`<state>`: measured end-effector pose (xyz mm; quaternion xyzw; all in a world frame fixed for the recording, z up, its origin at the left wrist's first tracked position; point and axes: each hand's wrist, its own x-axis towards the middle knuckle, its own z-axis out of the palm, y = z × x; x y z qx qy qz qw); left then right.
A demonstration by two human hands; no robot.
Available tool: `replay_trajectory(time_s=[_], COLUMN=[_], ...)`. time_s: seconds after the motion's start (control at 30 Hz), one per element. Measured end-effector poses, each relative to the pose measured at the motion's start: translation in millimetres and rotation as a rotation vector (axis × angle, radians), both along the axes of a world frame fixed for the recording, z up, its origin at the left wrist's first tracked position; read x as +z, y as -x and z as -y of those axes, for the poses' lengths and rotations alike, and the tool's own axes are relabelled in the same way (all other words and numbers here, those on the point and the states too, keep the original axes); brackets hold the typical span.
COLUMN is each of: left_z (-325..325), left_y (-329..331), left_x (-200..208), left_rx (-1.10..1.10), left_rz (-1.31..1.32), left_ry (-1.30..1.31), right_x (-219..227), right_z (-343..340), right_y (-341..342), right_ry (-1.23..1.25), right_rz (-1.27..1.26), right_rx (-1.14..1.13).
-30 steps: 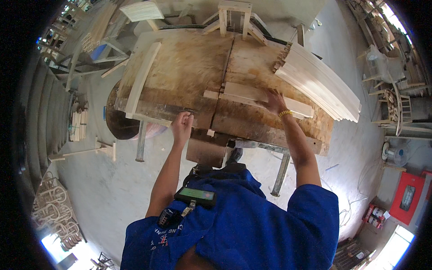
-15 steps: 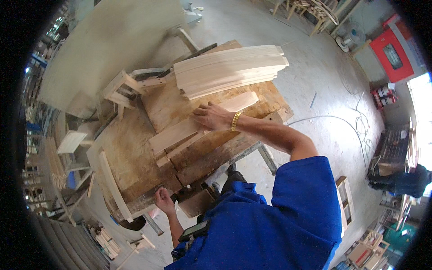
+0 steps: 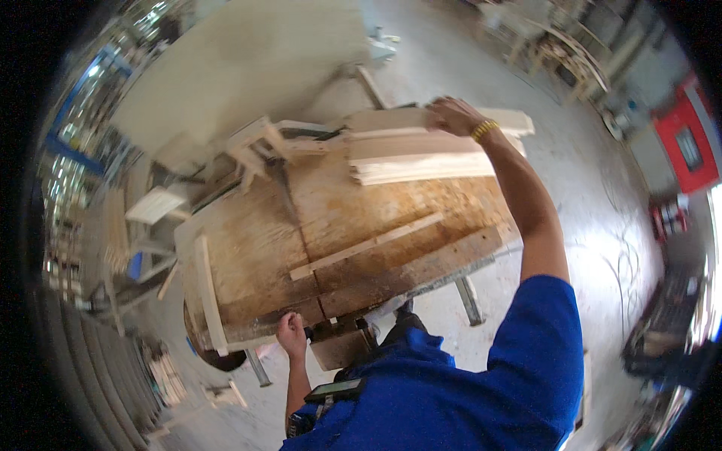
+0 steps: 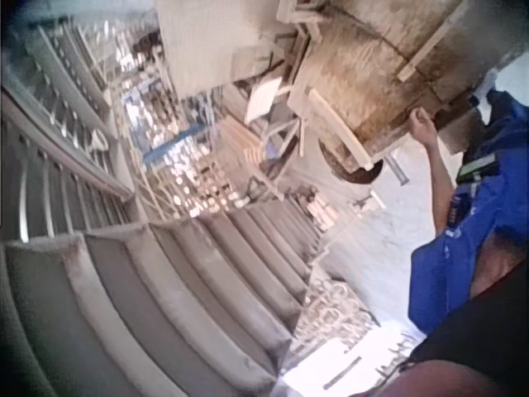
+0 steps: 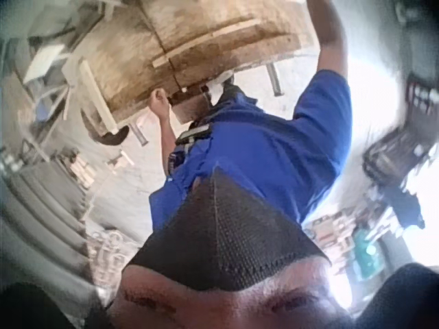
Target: The person uses a table saw to cut multiple pieces of light-colored wood. They feed the wood through the saw blade one at a time, then stack the cut pieces on a nearby pallet. The person also briefly moves a stack of wood to a different location on the floor.
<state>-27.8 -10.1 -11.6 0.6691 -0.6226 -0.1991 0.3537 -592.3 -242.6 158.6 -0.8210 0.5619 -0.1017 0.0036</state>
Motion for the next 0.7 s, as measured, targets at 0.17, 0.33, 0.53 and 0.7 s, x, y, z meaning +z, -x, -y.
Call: replay_trajectory(time_s=[0.17, 0.33, 0.53, 0.7], left_z=[4, 42, 58, 75], left_y=[-22, -136, -223, -232], left_x=[-11, 25, 13, 28], left_rx=[0.177, 0.632, 0.862, 0.446], left_rz=[-0.698, 0.180, 0.355, 0.234], left_ry=[-0.179, -0.063, -0.556, -0.678], right_x=[-11, -5, -14, -42], right_z=[6, -28, -83, -111], right_y=[10, -46, -132, -225], right_ry=[-0.062, 0.031, -0.027, -0.244], right_rz=[0.182, 0.226, 0.632, 0.616], right_rx=[0.069, -0.161, 0.038, 0.147])
